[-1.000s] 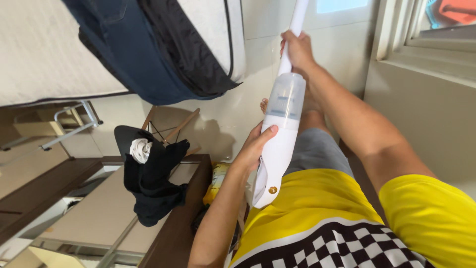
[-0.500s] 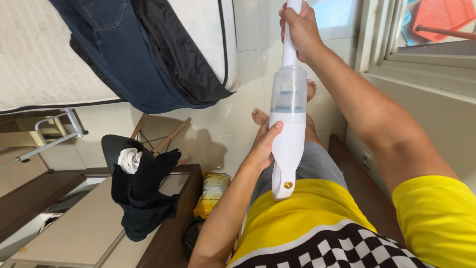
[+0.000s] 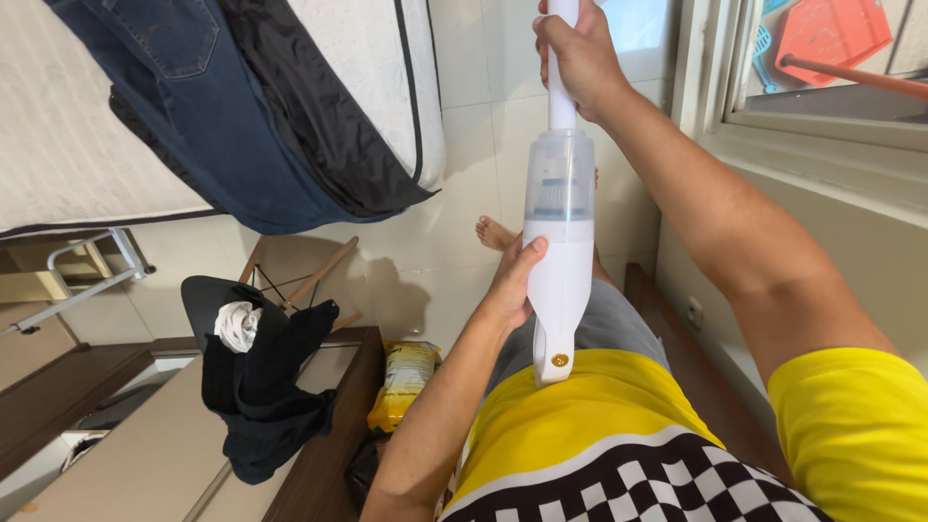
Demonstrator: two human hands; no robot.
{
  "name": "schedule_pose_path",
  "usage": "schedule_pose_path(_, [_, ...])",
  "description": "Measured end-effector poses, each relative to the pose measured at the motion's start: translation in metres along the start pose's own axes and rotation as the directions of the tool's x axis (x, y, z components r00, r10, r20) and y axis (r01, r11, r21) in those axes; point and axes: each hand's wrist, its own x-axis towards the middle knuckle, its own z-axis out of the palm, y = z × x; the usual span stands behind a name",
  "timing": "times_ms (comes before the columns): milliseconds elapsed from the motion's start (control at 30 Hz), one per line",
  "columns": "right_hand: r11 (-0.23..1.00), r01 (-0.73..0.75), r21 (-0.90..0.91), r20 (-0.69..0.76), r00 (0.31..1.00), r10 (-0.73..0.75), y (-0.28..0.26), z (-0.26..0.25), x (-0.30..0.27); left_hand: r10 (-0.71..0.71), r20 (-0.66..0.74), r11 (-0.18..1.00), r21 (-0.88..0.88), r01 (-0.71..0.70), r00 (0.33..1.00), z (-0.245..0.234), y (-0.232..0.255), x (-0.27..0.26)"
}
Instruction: The person assembles a handheld vacuum cleaner by attaching a dust canister and a floor head extension to the main unit and then uses it to clean a small floor area.
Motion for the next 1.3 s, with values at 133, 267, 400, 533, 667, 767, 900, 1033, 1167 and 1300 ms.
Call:
schedule_pose_path(133, [0.996,-0.086,0.004,-0.016,0.996,0.086,-0.001,0.006,-0.002,0.025,0.009,1.0,0.013,-0.025,1.0,0.003,-0.007,0.0])
schedule_pose_path(267, [0.989,-0.141,-0.045,-0.11,0.985,0.136,0.01,0.014,-0.007,0.054,-0.031,0.998,-0.022,-0.055,0.998,0.005,-0.014,-0.004])
schedule_pose_path(400, [0.979,-0.188,-0.082,-0.181,0.969,0.171,0.02,0.013,-0.01,0.011,-0.053,0.998,-0.055,-0.014,0.999,-0.003,-0.019,-0.005])
schedule_pose_path(533, [0.965,-0.189,-0.181,-0.223,0.964,0.147,0.036,0.01,-0.013,0.002,-0.043,0.998,-0.068,-0.005,0.999,0.001,-0.024,-0.007])
schedule_pose_path(667, [0.961,-0.191,-0.199,-0.236,0.961,0.142,0.05,0.006,-0.016,-0.015,-0.125,0.998,0.055,0.022,0.992,0.005,-0.018,-0.007])
schedule_pose_path(767, [0.956,-0.204,-0.212,-0.25,0.957,0.149,0.052,0.009,-0.022,-0.008,-0.185,0.974,0.223,0.05,0.983,0.004,0.004,0.021])
schedule_pose_path(900, [0.969,-0.167,-0.181,-0.228,0.966,0.124,0.042,0.02,-0.027,0.18,-0.159,0.906,0.412,-0.1,0.971,0.011,0.044,0.066])
schedule_pose_path(1033, [0.966,-0.188,-0.179,-0.157,0.974,0.161,0.03,0.024,-0.029,0.156,-0.118,0.982,0.128,-0.141,0.981,0.013,0.077,0.102])
schedule_pose_path(1167, [0.99,-0.143,-0.019,-0.002,0.99,0.143,0.026,0.022,-0.027,0.152,-0.127,0.938,0.33,-0.103,0.98,0.014,0.093,0.118])
schedule_pose_path(1300, [0.941,-0.274,-0.197,0.023,0.959,0.284,0.018,0.005,-0.022,0.142,-0.052,0.954,0.275,-0.122,0.989,0.022,0.086,0.116])
